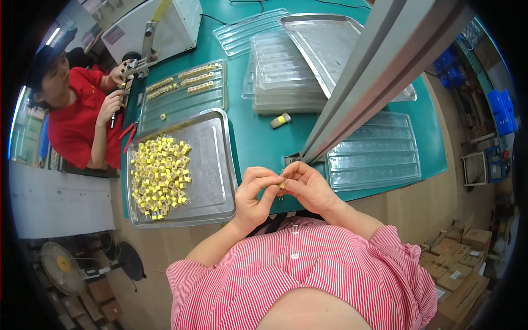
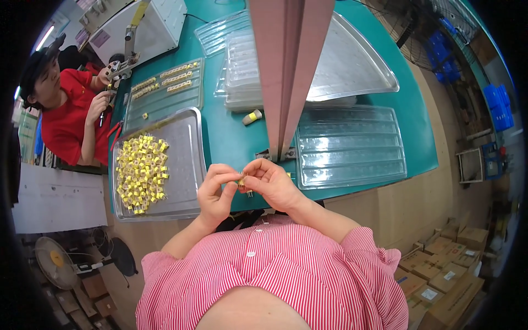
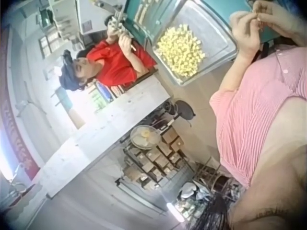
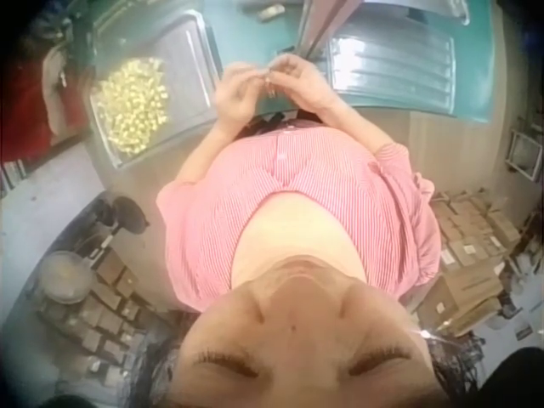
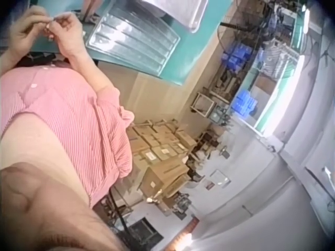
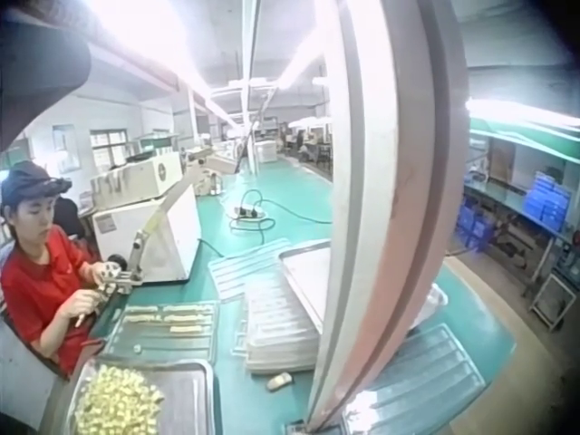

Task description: The person assembles small yellow plastic components onto electronic parts by hand at a factory workstation.

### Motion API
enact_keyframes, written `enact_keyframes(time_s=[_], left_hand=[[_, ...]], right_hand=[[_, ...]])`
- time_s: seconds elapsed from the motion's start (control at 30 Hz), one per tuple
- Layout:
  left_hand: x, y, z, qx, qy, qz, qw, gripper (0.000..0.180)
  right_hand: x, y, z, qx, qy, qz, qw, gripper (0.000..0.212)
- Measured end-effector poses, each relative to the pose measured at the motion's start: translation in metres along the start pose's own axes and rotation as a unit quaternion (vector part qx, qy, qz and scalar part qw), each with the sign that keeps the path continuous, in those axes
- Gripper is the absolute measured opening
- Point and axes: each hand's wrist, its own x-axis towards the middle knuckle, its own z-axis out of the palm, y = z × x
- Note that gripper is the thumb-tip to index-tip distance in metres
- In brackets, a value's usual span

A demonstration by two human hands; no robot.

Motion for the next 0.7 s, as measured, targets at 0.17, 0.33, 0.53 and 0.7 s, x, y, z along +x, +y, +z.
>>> enact_keyframes(time_s=[0.17,0.33,0.53,0.7], left_hand=[[-0.0026,0.003,0.005,-0.158,0.002,-0.082,0.984,0.023],[-0.004,0.003,0.0077,-0.202,0.007,-0.109,0.973,0.025],[-0.0042,0.0034,0.0072,-0.274,0.004,-0.14,0.951,0.023],[-0.0055,0.0028,0.0083,-0.323,-0.002,-0.152,0.934,0.021]], right_hand=[[0.0007,-0.0002,0.0031,0.022,-0.007,-0.035,0.999,0.016],[0.0004,-0.0003,0.0047,0.026,-0.003,-0.053,0.998,0.019],[0.0003,0.0025,0.0007,-0.024,0.005,-0.081,0.996,0.022],[-0.0017,-0.0004,0.0,-0.058,-0.02,-0.095,0.994,0.022]])
